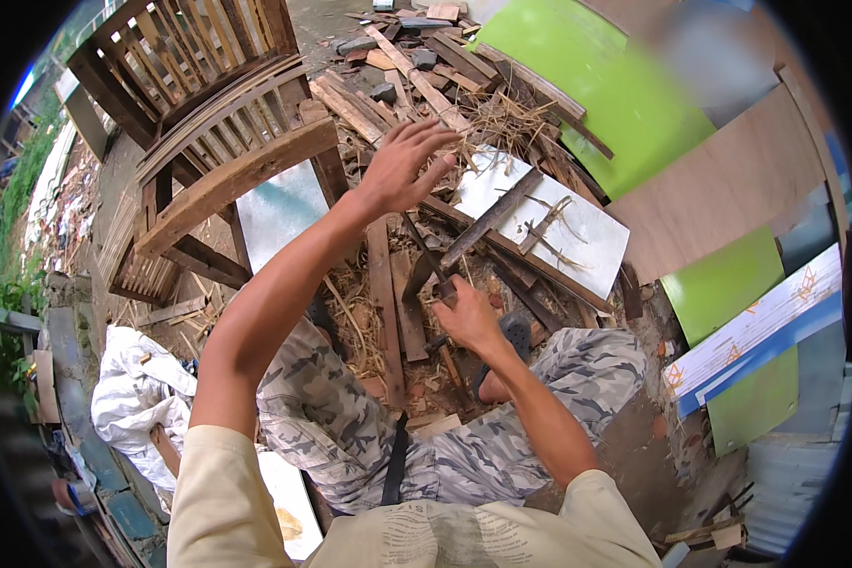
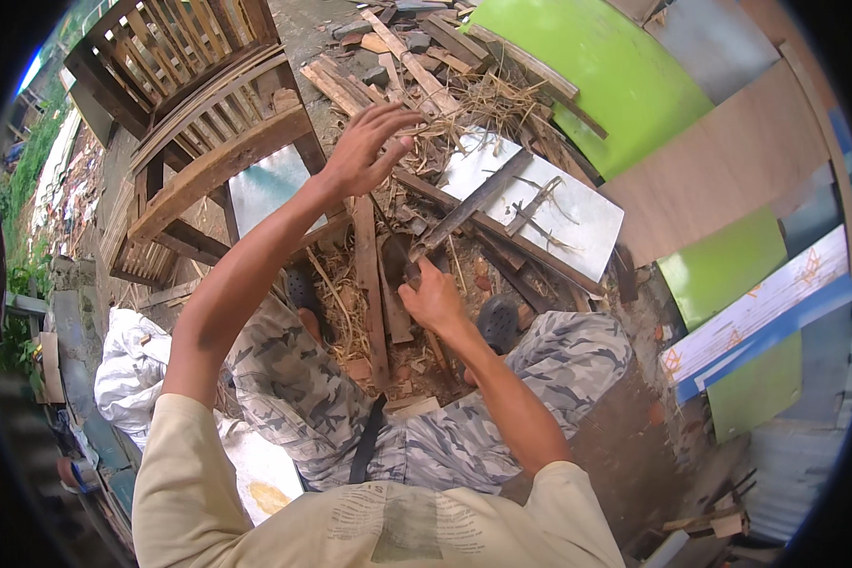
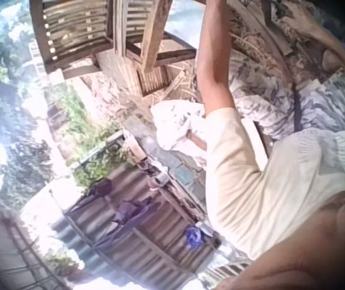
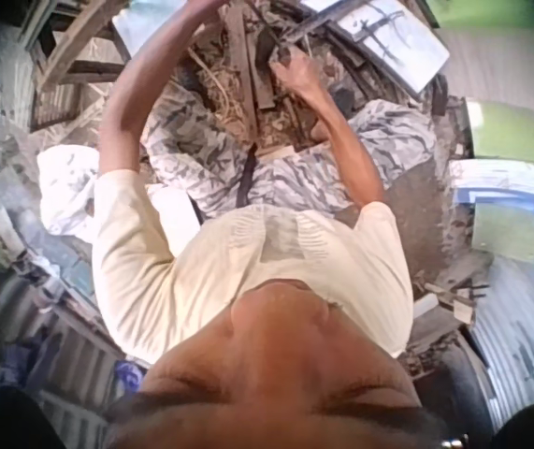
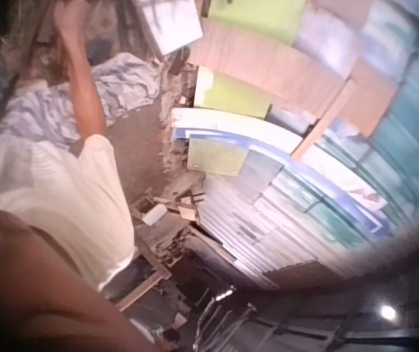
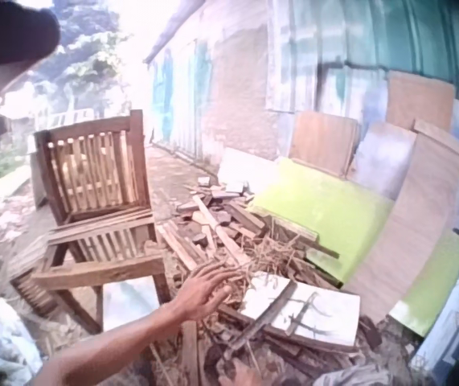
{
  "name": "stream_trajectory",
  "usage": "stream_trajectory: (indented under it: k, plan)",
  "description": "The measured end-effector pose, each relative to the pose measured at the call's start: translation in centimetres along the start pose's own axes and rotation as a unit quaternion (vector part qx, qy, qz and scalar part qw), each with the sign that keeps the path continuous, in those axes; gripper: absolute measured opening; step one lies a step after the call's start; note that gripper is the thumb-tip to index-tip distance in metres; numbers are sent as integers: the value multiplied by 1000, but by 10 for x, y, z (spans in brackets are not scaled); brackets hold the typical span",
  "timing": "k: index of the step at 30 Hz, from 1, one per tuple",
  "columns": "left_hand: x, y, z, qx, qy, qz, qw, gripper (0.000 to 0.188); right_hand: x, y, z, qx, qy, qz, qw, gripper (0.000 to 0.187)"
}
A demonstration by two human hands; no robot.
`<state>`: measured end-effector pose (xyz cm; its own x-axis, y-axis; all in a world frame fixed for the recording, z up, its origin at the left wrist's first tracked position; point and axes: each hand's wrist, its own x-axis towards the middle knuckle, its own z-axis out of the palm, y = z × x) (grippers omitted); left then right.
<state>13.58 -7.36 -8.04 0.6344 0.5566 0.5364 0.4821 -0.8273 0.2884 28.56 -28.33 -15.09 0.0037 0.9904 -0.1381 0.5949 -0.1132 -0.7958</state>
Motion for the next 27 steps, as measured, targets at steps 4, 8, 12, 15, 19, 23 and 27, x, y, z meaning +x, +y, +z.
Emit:
stream_trajectory:
  k: [4,8,12,15,19,23,27]
  plan:
    - [38,33,-50,56,83,98,990,51,-6,3,2,6,-9,24,1000,32]
    - [6,28,-23,160,50,87,982,58,-11,3,3,13,-11,-15,1000,35]
    - [-59,-17,42,107,-92,4,990,59,-5,2,-7,-19,-69,-9,997,39]
    - [-57,-10,33,17,-115,17,993,50,-5,20,-2,-22,-57,-7,998,37]
    - [-66,-10,6,-9,-248,95,964,36,-3,25,2,-22,-58,7,998,33]
    - [-81,-16,-10,7,-298,212,931,41,3,34,1,-48,-73,-4,996,30]
    - [-97,-26,-6,33,-297,197,934,34,8,36,-2,-128,-64,-62,988,39]
